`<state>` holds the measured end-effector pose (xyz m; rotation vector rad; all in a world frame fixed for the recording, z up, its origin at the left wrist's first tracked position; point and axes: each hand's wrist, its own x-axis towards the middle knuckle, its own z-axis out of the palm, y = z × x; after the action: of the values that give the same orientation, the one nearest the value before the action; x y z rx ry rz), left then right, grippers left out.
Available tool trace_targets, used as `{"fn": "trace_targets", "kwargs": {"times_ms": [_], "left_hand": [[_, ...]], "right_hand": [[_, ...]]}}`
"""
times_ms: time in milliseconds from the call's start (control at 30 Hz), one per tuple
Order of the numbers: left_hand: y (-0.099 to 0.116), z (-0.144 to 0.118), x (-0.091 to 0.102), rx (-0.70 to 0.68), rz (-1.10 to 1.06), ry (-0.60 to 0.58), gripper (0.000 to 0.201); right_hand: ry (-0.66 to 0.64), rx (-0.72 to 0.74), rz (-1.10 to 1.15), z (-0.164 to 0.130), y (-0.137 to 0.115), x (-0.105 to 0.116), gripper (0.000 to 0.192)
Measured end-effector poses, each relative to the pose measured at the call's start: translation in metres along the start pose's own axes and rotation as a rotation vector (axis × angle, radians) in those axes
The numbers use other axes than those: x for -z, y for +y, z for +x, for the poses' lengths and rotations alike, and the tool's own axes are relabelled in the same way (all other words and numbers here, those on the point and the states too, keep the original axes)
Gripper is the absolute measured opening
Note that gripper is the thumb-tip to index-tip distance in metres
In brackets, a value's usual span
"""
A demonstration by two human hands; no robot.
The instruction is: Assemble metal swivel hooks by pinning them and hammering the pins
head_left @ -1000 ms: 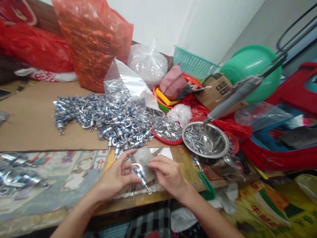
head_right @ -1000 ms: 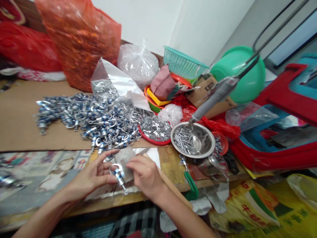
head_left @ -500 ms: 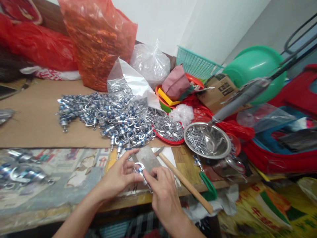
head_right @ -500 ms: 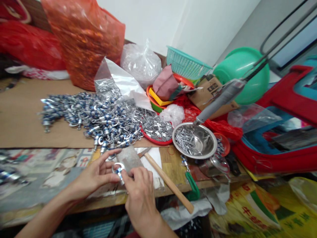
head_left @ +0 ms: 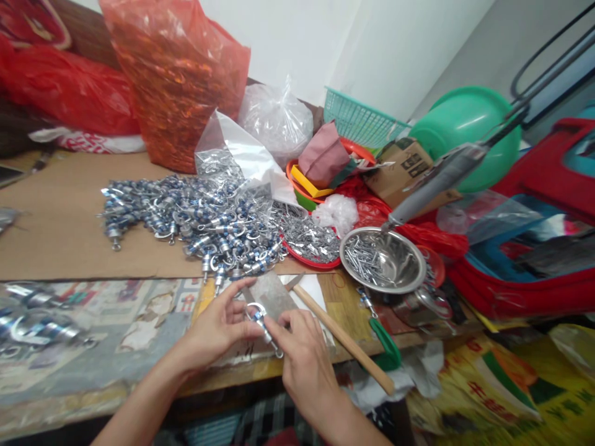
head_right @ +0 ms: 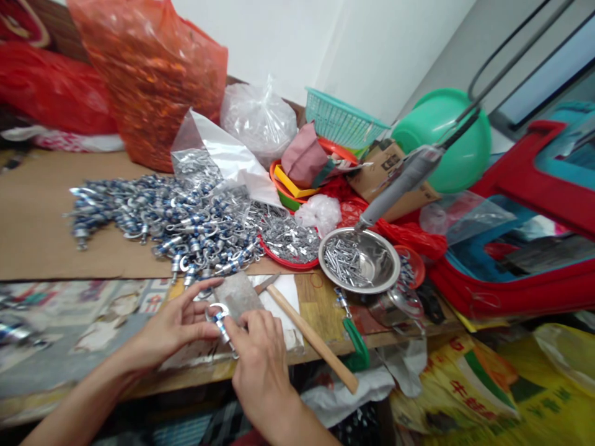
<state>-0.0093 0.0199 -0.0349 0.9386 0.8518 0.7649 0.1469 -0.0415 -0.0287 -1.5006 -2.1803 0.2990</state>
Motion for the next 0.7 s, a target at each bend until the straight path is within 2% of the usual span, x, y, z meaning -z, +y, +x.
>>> {"fn": "trace_targets", "kwargs": {"times_ms": [100,167,200,267,333,400,467,600,633,700], "left_hand": [[0.0,0.0,0.0,0.015,-0.003,0.005,0.077],[0.0,0.001,0.0,0.029,-0.015,0.006,0.079],[0.0,0.001,0.0,0.031,-0.018,0.008,0.08],[0.0,0.001,0.0,0.036,-0.018,0.017,0.081],[-0.001,0.001,0.0,0.038,-0.019,0.025,0.082],[-0.002,0.001,0.001,0.034,-0.022,0.028,0.082],[-0.003,0.001,0.002,0.028,-0.022,0.024,0.082],[-0.003,0.001,0.002,0.028,-0.011,0.025,0.08],[-0.003,0.001,0.002,0.028,-0.009,0.026,0.08],[-0.001,0.0,0.001,0.028,-0.007,0.03,0.08]], "right_hand": [[0.138,-0.027,0.069,-0.002,0.021,0.004,0.041],[0.229,-0.142,-0.022,-0.006,0.046,0.008,0.038],[0.216,-0.208,-0.092,-0.008,0.059,0.009,0.041],[0.073,-0.292,-0.179,-0.013,0.083,0.012,0.041],[-0.068,-0.309,-0.172,-0.016,0.096,0.016,0.029],[-0.071,-0.301,-0.135,-0.018,0.095,0.023,0.019],[0.021,-0.255,-0.081,-0.019,0.082,0.034,0.017],[0.219,0.007,0.047,-0.021,0.046,0.056,0.039],[0.231,0.066,0.057,-0.023,0.04,0.058,0.044],[0.158,0.108,0.036,-0.027,0.033,0.057,0.047]]}}
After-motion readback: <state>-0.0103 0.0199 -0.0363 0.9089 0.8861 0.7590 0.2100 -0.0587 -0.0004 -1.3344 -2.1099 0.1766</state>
